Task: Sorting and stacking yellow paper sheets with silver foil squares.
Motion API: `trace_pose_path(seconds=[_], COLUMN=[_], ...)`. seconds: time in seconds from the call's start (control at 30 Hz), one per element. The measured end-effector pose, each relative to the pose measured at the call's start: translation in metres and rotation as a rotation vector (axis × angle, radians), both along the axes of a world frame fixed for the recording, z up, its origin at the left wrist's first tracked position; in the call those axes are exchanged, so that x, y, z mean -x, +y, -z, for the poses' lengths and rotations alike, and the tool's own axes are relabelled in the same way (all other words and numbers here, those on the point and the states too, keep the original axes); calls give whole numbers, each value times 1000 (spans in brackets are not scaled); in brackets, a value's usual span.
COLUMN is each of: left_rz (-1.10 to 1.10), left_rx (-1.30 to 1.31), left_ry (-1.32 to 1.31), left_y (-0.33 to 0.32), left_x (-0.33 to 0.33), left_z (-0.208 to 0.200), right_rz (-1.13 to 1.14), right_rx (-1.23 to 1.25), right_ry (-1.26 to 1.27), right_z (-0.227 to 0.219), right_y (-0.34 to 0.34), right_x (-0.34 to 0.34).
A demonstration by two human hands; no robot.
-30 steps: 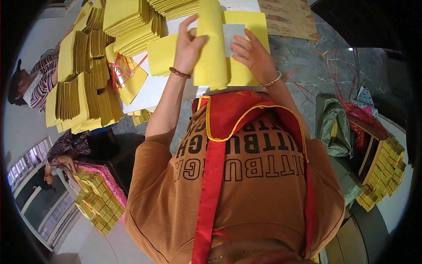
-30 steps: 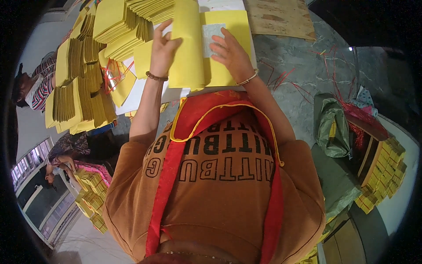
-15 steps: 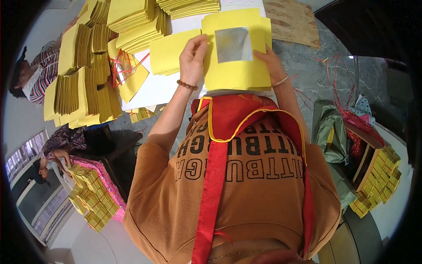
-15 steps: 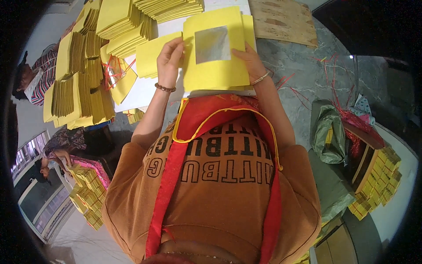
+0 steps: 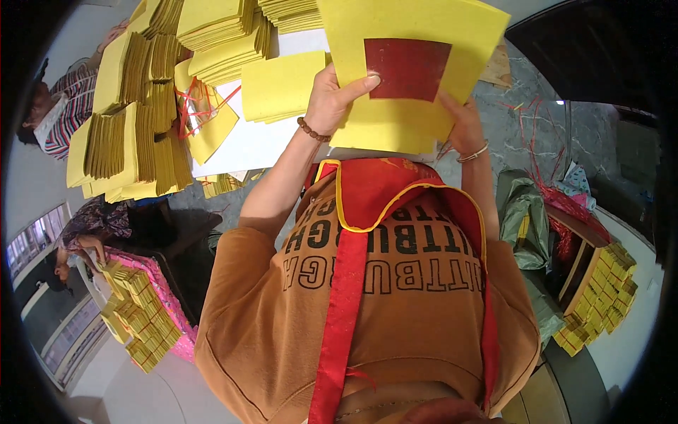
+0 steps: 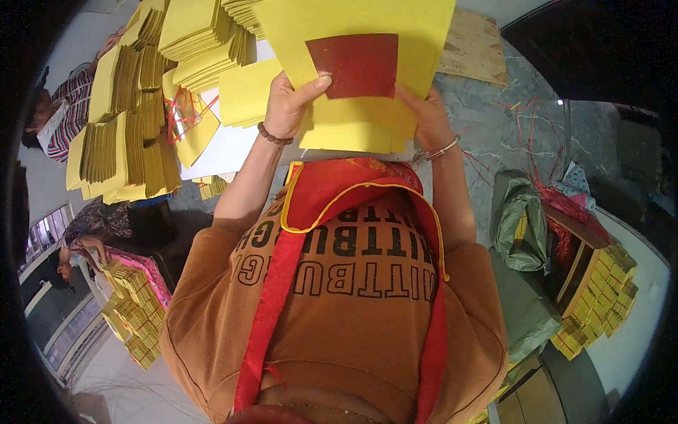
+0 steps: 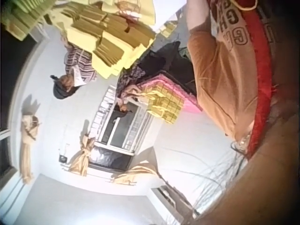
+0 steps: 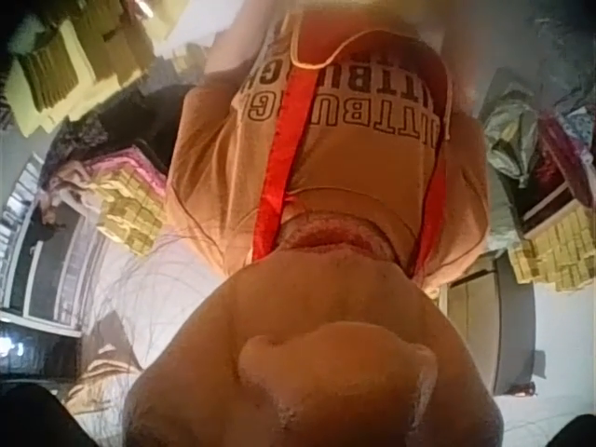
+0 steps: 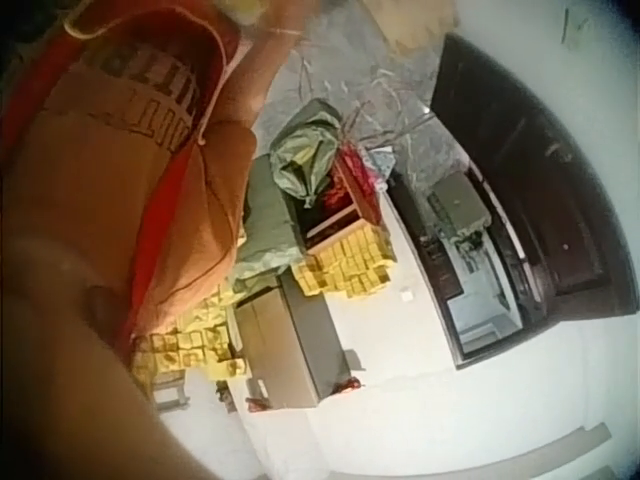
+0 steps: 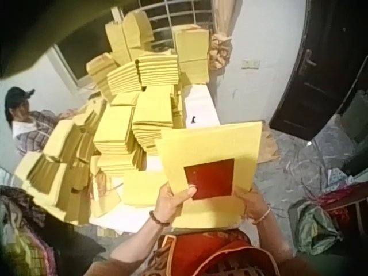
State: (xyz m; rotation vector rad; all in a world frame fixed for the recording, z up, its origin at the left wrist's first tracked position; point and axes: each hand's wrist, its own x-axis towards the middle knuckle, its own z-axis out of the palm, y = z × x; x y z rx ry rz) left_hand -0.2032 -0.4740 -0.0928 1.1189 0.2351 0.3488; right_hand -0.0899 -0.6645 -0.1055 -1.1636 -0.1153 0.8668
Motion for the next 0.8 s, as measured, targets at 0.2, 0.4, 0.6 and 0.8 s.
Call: trace_pose_path(seconds=[0.2, 0.4, 0.6, 0.8], left_rz=[29, 49, -2, 18], left_rx=[-242, -297, -421, -360], left_ry=[55, -77, -74, -14], left_y=[15, 17, 11, 9], left_x=[-2, -3, -4, -4], left_z=[-4, 13, 12, 17], right_rz=[-66, 17, -63, 92], right_rx=[-170, -83, 62, -47], right_ry=[-288, -413, -556, -557], right_z=[5, 16, 29, 20], right_y=[-4, 0, -6, 2], right_x=[-15, -9, -19, -13])
